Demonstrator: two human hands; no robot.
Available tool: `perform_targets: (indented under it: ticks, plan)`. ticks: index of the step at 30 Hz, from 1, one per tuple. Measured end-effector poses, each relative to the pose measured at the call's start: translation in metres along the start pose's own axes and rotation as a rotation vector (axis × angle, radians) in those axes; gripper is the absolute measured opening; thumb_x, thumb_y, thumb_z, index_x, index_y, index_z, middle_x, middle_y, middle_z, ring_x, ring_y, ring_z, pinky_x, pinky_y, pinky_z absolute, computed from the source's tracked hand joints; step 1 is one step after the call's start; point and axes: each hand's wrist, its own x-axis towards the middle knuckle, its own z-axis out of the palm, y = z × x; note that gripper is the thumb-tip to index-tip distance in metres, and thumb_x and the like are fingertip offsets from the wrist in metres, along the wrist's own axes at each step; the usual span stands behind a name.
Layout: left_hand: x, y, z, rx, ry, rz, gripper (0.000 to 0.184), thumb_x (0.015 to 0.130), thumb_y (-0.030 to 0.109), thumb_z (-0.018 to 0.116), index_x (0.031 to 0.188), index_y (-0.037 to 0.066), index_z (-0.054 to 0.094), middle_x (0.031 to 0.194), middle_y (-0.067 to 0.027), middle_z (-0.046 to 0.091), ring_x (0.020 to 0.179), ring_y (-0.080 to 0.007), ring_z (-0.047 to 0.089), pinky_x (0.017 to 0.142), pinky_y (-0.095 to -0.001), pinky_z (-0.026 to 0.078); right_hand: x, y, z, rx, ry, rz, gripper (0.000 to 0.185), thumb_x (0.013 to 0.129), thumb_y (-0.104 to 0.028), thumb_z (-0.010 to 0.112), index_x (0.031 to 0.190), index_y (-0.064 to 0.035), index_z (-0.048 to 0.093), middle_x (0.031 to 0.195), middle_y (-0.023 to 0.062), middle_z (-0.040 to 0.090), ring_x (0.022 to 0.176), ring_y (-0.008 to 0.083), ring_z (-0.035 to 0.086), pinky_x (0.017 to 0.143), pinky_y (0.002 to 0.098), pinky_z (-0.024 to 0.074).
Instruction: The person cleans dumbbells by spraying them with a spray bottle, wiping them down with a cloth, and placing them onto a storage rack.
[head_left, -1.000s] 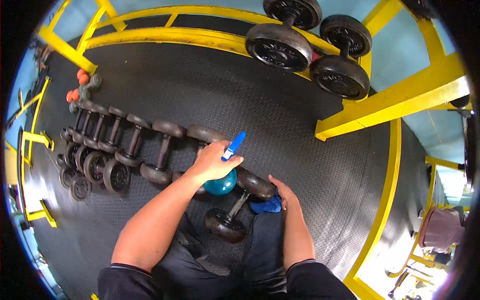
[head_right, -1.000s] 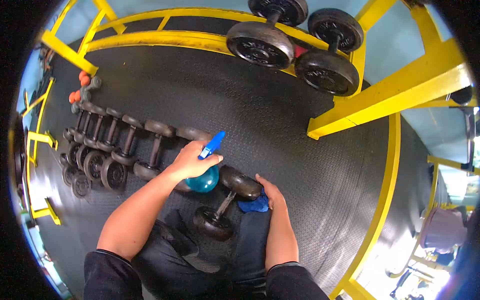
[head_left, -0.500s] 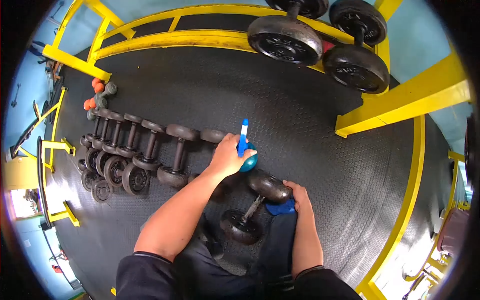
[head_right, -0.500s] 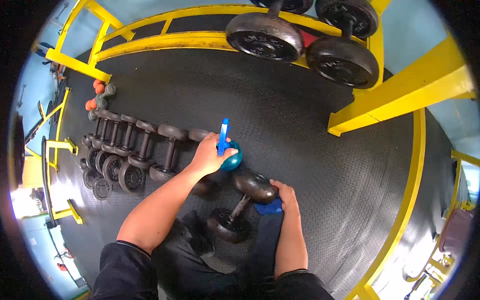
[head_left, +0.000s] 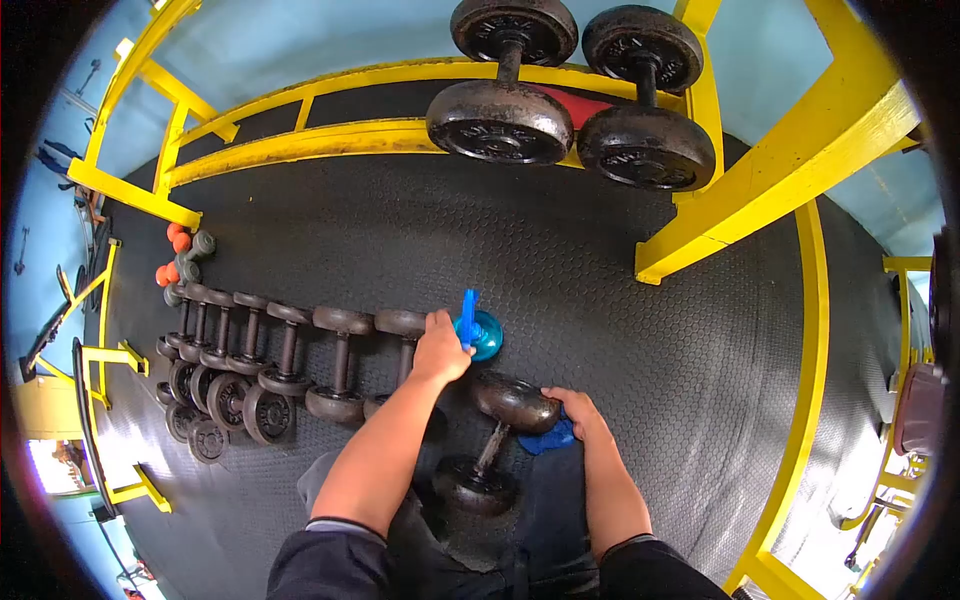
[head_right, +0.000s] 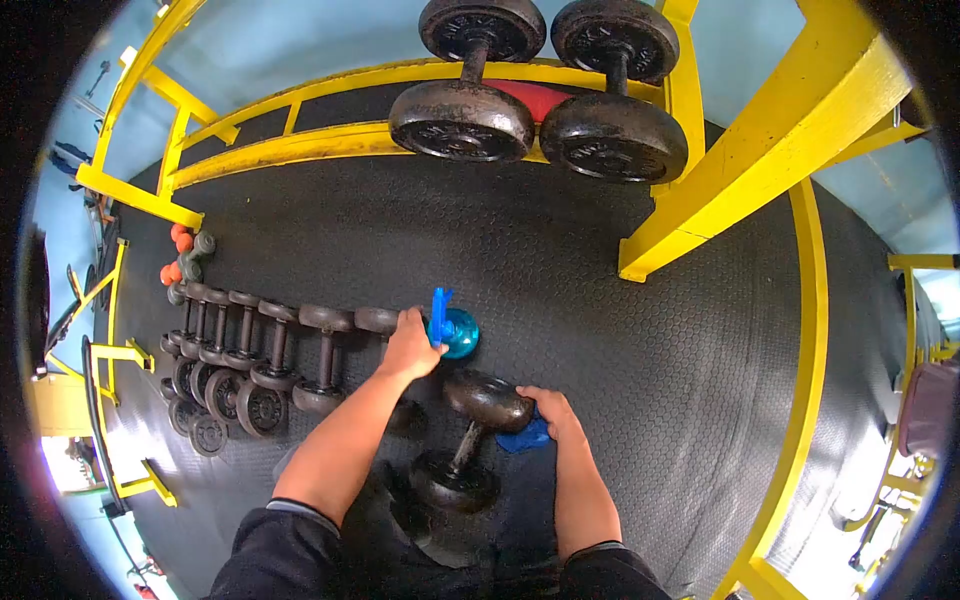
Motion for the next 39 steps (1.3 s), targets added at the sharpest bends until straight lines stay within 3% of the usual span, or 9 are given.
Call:
perform_targets:
  ticks: [6, 8, 13, 17, 22, 27, 29, 35, 39]
  plan:
    - [-0.017, -0.016, 0.030, -0.150, -0.287, -0.364, 0.077, 0.078, 0.052, 0.067, 0.117, -0.010, 0.044, 0.116, -0.0251, 0.050, 0.102, -0.0409, 0.058, 0.083, -0.0438, 0.053, 0.001, -0.004, 0.001, 0.119, -0.156, 0.133, 0.035, 0.084, -0.025, 0.067, 0.102, 0.0041, 0.062, 0.102, 0.0169, 0.066, 0.093, 0.0284, 0.064, 0.087, 0.0408, 0.0506]
    - [-0.020, -0.006, 0.022, -0.526, -0.581, -0.704, 0.073, 0.080, 0.059, 0.061, 0.119, -0.001, 0.048, 0.112, -0.0189, 0.053, 0.095, -0.0348, 0.060, 0.072, -0.0451, 0.056, 0.022, 0.008, -0.002, 0.220, -0.277, 0.203, 0.033, 0.086, -0.023, 0.064, 0.103, 0.0043, 0.061, 0.102, 0.0178, 0.066, 0.092, 0.0299, 0.065, 0.089, 0.0430, 0.0509]
    - [-0.017, -0.021, 0.056, -0.662, -0.544, -0.740, 0.044, 0.083, 0.054, 0.057, 0.106, 0.017, 0.058, 0.090, -0.0065, 0.059, 0.076, -0.0208, 0.059, 0.061, -0.0378, 0.054, 0.017, 0.027, 0.012, 0.500, -0.248, 0.100, 0.026, 0.088, -0.016, 0.062, 0.102, 0.0060, 0.058, 0.100, 0.0193, 0.065, 0.088, 0.0299, 0.066, 0.080, 0.0472, 0.0558]
    - [-0.033, -0.022, 0.055, -0.703, -0.571, -0.692, 0.037, 0.081, 0.048, 0.059, 0.102, 0.019, 0.060, 0.091, -0.0023, 0.059, 0.071, -0.0194, 0.057, 0.057, -0.0388, 0.048, -0.052, 0.037, 0.026, 0.427, -0.082, -0.035, 0.030, 0.087, -0.017, 0.063, 0.108, 0.0042, 0.056, 0.103, 0.0196, 0.064, 0.089, 0.0313, 0.066, 0.081, 0.0486, 0.0546]
    - [-0.087, -0.010, 0.022, -0.784, -0.662, -0.716, 0.028, 0.074, 0.031, 0.065, 0.093, 0.009, 0.063, 0.084, -0.0062, 0.060, 0.078, -0.0202, 0.057, 0.067, -0.0365, 0.046, -0.095, 0.096, 0.037, 0.651, -0.040, -0.174, 0.029, 0.084, -0.004, 0.065, 0.108, 0.0005, 0.049, 0.102, 0.0165, 0.062, 0.094, 0.0300, 0.064, 0.081, 0.0470, 0.0551]
    - [-0.140, -0.033, -0.003, -0.654, -0.610, -0.629, 0.054, 0.071, 0.029, 0.066, 0.114, -0.004, 0.059, 0.108, -0.0151, 0.062, 0.095, -0.0249, 0.060, 0.081, -0.0372, 0.047, -0.127, 0.136, 0.046, 0.606, -0.305, -0.342, 0.058, 0.074, 0.010, 0.065, 0.123, -0.0009, 0.038, 0.113, 0.0153, 0.058, 0.104, 0.0279, 0.060, 0.086, 0.0434, 0.0523]
    - [-0.161, -0.029, -0.022, -0.695, -0.598, -0.620, 0.061, 0.071, 0.027, 0.067, 0.118, -0.010, 0.054, 0.113, -0.0201, 0.061, 0.100, -0.0272, 0.059, 0.086, -0.0366, 0.047, -0.163, 0.130, 0.056, 0.568, -0.211, -0.360, 0.062, 0.071, 0.011, 0.068, 0.124, -0.0020, 0.038, 0.111, 0.0142, 0.058, 0.100, 0.0256, 0.060, 0.085, 0.0410, 0.0524]
    - [-0.161, -0.030, -0.020, -0.791, -0.507, -0.181, 0.055, 0.071, 0.025, 0.067, 0.113, -0.008, 0.056, 0.109, -0.0190, 0.062, 0.102, -0.0256, 0.058, 0.087, -0.0324, 0.045, -0.184, 0.118, 0.063, 0.497, -0.096, -0.530, 0.067, 0.067, 0.015, 0.068, 0.124, -0.0032, 0.037, 0.109, 0.0134, 0.057, 0.095, 0.0226, 0.060, 0.084, 0.0354, 0.0521]
    - [-0.141, -0.016, -0.010, -0.729, -0.504, -0.118, 0.055, 0.071, 0.028, 0.067, 0.111, -0.008, 0.057, 0.109, -0.0187, 0.061, 0.102, -0.0262, 0.058, 0.087, -0.0327, 0.044, -0.174, 0.109, 0.052, 0.515, -0.031, -0.583, 0.062, 0.071, 0.014, 0.065, 0.125, 0.0004, 0.037, 0.109, 0.0134, 0.059, 0.096, 0.0217, 0.060, 0.086, 0.0357, 0.0513]
